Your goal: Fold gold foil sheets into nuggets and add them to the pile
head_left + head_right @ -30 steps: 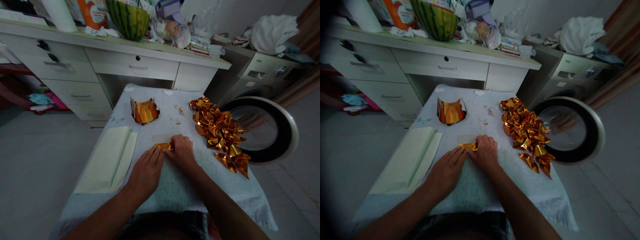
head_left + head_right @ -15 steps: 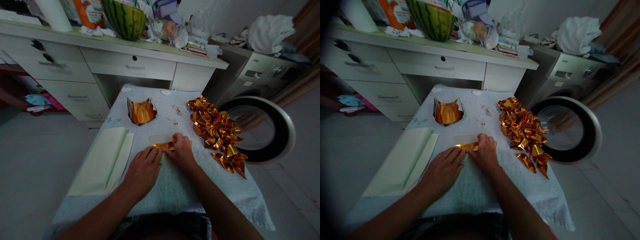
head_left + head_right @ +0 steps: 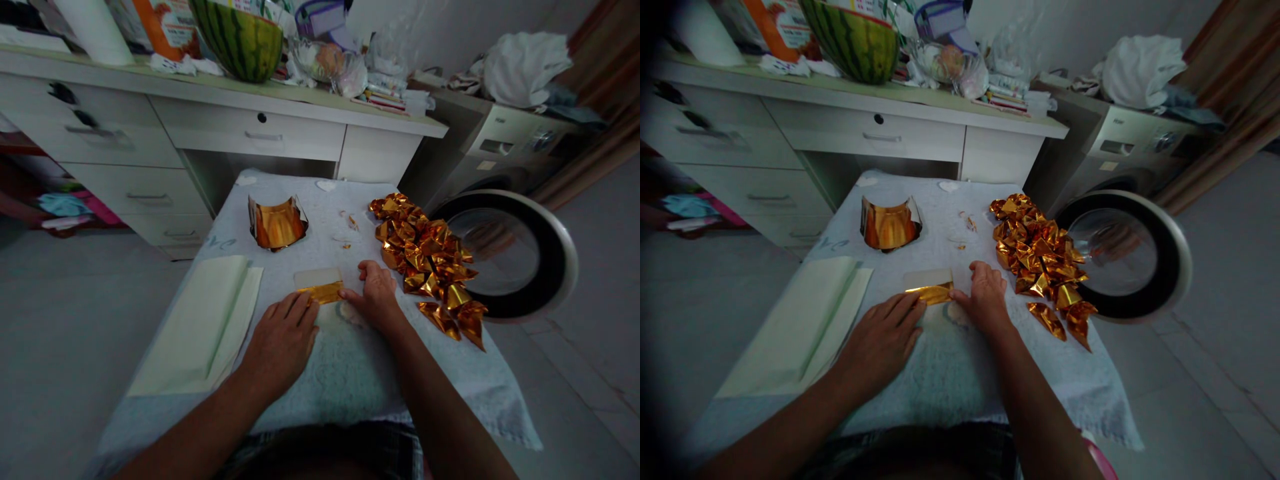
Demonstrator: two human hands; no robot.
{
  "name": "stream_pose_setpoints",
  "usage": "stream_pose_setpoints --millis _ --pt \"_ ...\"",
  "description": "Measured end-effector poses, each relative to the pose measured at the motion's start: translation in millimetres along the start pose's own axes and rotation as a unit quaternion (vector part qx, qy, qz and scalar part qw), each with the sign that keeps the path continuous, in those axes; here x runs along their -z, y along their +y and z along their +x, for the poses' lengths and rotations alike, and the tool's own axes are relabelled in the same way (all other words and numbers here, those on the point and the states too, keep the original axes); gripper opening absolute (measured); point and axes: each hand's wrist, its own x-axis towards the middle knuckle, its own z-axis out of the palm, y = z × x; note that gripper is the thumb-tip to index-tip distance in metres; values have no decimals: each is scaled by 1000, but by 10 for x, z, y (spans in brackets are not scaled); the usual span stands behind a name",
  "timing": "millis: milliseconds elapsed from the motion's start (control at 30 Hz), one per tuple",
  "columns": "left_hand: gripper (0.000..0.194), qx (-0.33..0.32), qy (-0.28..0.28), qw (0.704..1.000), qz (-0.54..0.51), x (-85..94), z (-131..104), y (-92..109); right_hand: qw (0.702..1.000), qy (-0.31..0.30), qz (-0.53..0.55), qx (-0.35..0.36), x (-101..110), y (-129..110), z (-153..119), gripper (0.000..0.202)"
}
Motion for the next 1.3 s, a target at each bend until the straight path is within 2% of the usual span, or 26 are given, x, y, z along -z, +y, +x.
stream_pose_setpoints --millis 100,200,267,367,533,667,767,867,933,1100,1300 --pt "35 0 -6 1000 -4 5 8 -8 999 12 30 20 45 -22 4 37" --pt "33 -3 -4 1000 -16 -11 20 -22 994 41 66 77 98 -98 -1 14" --pt "33 -12 -1 1000 -22 -39 25 -33 986 22 84 141 117 -158 -12 9" --pt "35 -22 -10 999 -28 -77 27 -50 974 -40 87 206 109 -218 -32 15" --pt "31 -21 -19 999 -45 -27 97 -74 979 -55 63 188 75 -194 -27 17" --pt "24 -34 -65 996 -44 106 259 -98 980 -61 51 181 100 -169 -17 16" --pt "21 -31 -77 996 -37 170 361 -125 979 -66 60 183 145 -186 -34 11" --pt "17 -42 -63 997 -31 157 379 -158 973 -89 76 200 184 -210 -52 21" --pt "20 -49 -52 997 -22 120 356 -173 969 -104 81 210 193 -221 -55 26" --pt "28 -53 -27 998 2 45 311 -163 970 -95 88 205 161 -231 -50 19" --pt "26 -22 -22 999 4 55 355 -153 969 -76 103 210 131 -221 -54 16"
